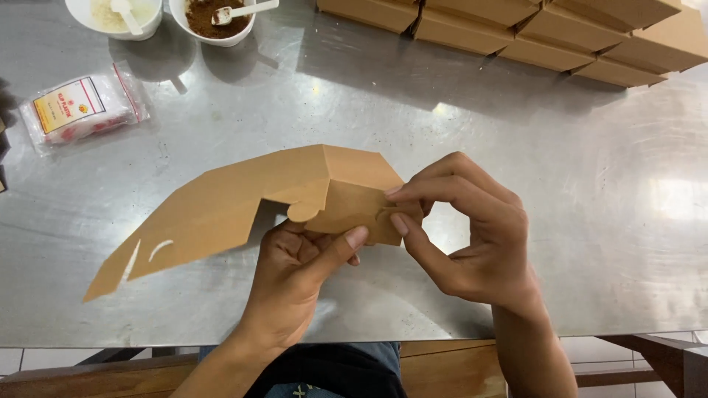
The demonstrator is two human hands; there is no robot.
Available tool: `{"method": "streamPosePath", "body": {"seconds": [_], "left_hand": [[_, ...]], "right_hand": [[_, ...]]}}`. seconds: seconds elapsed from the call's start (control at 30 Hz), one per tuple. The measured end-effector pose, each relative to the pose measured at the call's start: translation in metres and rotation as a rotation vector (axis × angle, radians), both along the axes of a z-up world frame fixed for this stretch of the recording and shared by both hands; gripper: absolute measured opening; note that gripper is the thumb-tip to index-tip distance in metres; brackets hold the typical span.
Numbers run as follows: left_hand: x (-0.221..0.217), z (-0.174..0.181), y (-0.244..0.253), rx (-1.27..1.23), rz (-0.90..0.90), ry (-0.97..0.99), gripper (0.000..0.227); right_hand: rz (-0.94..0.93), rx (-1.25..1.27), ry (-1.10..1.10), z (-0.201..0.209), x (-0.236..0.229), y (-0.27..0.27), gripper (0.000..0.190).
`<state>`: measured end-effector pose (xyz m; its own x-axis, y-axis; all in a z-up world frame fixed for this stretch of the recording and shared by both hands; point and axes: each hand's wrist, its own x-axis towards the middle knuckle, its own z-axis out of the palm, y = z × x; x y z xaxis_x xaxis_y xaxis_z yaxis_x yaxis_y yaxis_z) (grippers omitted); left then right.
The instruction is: Assembling a cardboard takeout box from a flat template by folding along scored lines and tucking in tabs.
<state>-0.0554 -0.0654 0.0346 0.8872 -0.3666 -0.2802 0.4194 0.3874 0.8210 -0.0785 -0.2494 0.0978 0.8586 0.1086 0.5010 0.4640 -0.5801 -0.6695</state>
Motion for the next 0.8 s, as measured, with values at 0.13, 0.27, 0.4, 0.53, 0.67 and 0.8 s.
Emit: {"method": "streamPosePath", "body": {"seconds": [0.13, 0.27, 0.4, 0.53, 0.67, 0.8], "left_hand": [[0.002, -0.003, -0.001, -0.054, -0.006, 0.026, 0.026], [0.002, -0.004, -0.001, -0.027, -0.022, 0.012, 0.022], [0.005, -0.003, 0.000, -0.013, -0.009, 0.009, 0.028], [0.009, -0.002, 0.001, 0.013, -0.022, -0.007, 0.029], [0.014, 0.002, 0.005, 0.018, 0.023, -0.015, 0.025], [0.018, 0.009, 0.011, 0.020, 0.042, 0.006, 0.036]], "right_hand": [[-0.038, 0.000, 0.007, -0.005, 0.000, 0.000, 0.016], [-0.056, -0.012, 0.011, -0.007, -0.001, 0.003, 0.016], [-0.053, -0.040, 0.011, -0.008, -0.001, 0.003, 0.016], [-0.013, -0.066, -0.026, -0.007, 0.001, 0.005, 0.018], [0.015, -0.101, -0.052, -0.007, 0.001, 0.002, 0.028], [0.061, -0.199, -0.047, -0.011, 0.002, 0.000, 0.065]]}}
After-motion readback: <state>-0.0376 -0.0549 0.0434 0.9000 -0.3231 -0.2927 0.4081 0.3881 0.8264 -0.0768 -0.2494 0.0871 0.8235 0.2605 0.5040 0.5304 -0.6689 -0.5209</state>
